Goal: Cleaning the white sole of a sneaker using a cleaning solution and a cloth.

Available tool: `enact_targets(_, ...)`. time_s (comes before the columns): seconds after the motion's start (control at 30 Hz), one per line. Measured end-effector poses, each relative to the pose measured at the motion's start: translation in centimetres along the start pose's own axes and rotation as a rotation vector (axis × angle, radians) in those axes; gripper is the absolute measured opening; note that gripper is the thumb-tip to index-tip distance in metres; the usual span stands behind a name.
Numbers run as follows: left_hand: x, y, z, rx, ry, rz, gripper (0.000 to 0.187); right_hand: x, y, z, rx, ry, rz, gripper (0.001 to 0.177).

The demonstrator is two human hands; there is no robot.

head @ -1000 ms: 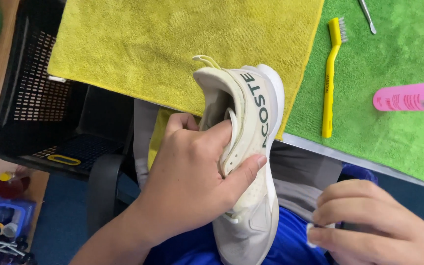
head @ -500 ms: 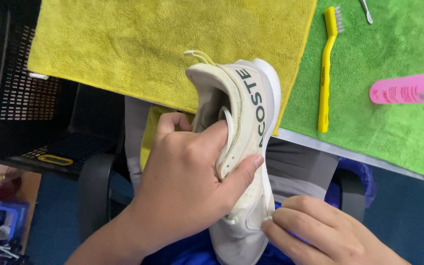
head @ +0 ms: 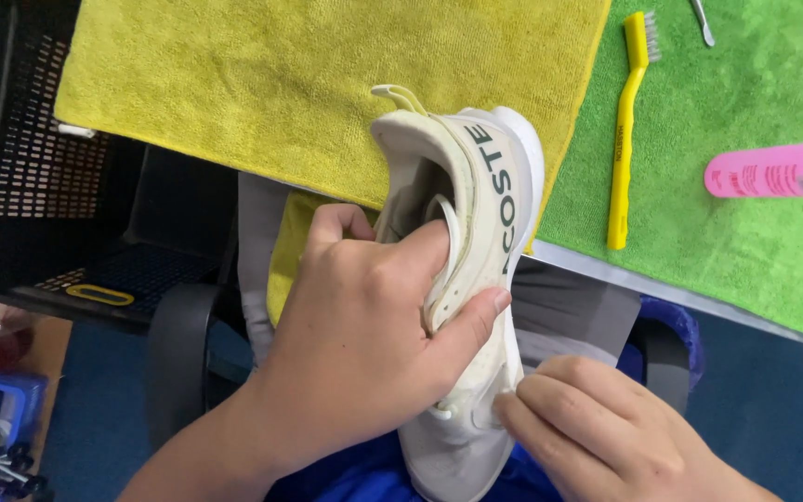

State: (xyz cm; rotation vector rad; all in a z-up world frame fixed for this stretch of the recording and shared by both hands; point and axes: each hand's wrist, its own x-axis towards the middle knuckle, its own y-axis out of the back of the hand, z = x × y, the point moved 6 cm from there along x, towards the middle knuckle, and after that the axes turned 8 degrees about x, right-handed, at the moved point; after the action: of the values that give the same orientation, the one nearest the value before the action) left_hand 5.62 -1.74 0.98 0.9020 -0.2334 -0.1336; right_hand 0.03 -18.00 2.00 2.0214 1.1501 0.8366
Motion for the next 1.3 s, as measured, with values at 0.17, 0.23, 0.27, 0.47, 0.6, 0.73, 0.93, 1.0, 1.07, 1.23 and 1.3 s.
enact_targets(0.17, 0.1, 0.1, 0.1, 0.001, -0.005, 0.005, 0.041, -0.3, -0.4, -0.1, -0.084, 0.024, -0.079, 0.016)
enact_targets(0.23, -0.1, -0.2, 0.2, -0.008, -0.001, -0.004, 0.041, -0.4, -0.1, -0.2, -0.084, 0.006, -0.015, 0.015)
enact_targets(0.27, -0.1, -0.2, 0.2, 0.005, -0.004, 0.001, 0.041, -0.6, -0.3, -0.2, -0.077, 0.029, -0.068, 0.014)
enact_targets(0.47, -0.1, -0.2, 0.0, -0.014, 0.011, -0.003, 0.042, -0.6, -0.1, -0.2, -0.011, 0.004, -0.015, 0.015)
enact_targets(0.6, 0.1, -0.1, -0.1, -0.022, 0.010, -0.010, 0.043, 0.8, 0.4, 0.0, -0.044, -0.014, 0.044, 0.013)
enact_targets(0.73, 0.1, -0.1, 0.1, -0.015, -0.012, -0.024, 0.040, -0.7, -0.2, -0.7, 0.028, 0.046, -0.068, 0.015)
enact_targets(0.93, 0.0, -0.1, -0.6, -0.023, 0.030, -0.029, 0.043, -0.2, 3.2, 0.5, 0.124, -0.447, 0.402, 0.022)
enact_targets(1.0, 0.0, -0.1, -0.5, -0.032, 0.027, -0.020, 0.041, 0.2, 2.2, 0.2, 0.146, -0.294, 0.344, 0.012)
enact_targets(1.07, 0.0, -0.2, -0.6, -0.021, 0.036, -0.018, 0.042, -0.2, 1.8, 0.1, 0.156, -0.249, 0.261, 0.014)
enact_targets(1.23, 0.0, 0.1, 0.0, -0.020, -0.012, 0.002, 0.039, -1.1, -0.1, -0.2, 0.143, -0.026, -0.003, 0.022)
enact_targets(1.3, 0.0, 0.0, -0.1, -0.011, -0.006, 0.002, 0.041, -1.4, 0.1, -0.1, 0.147, -0.064, -0.013, 0.025)
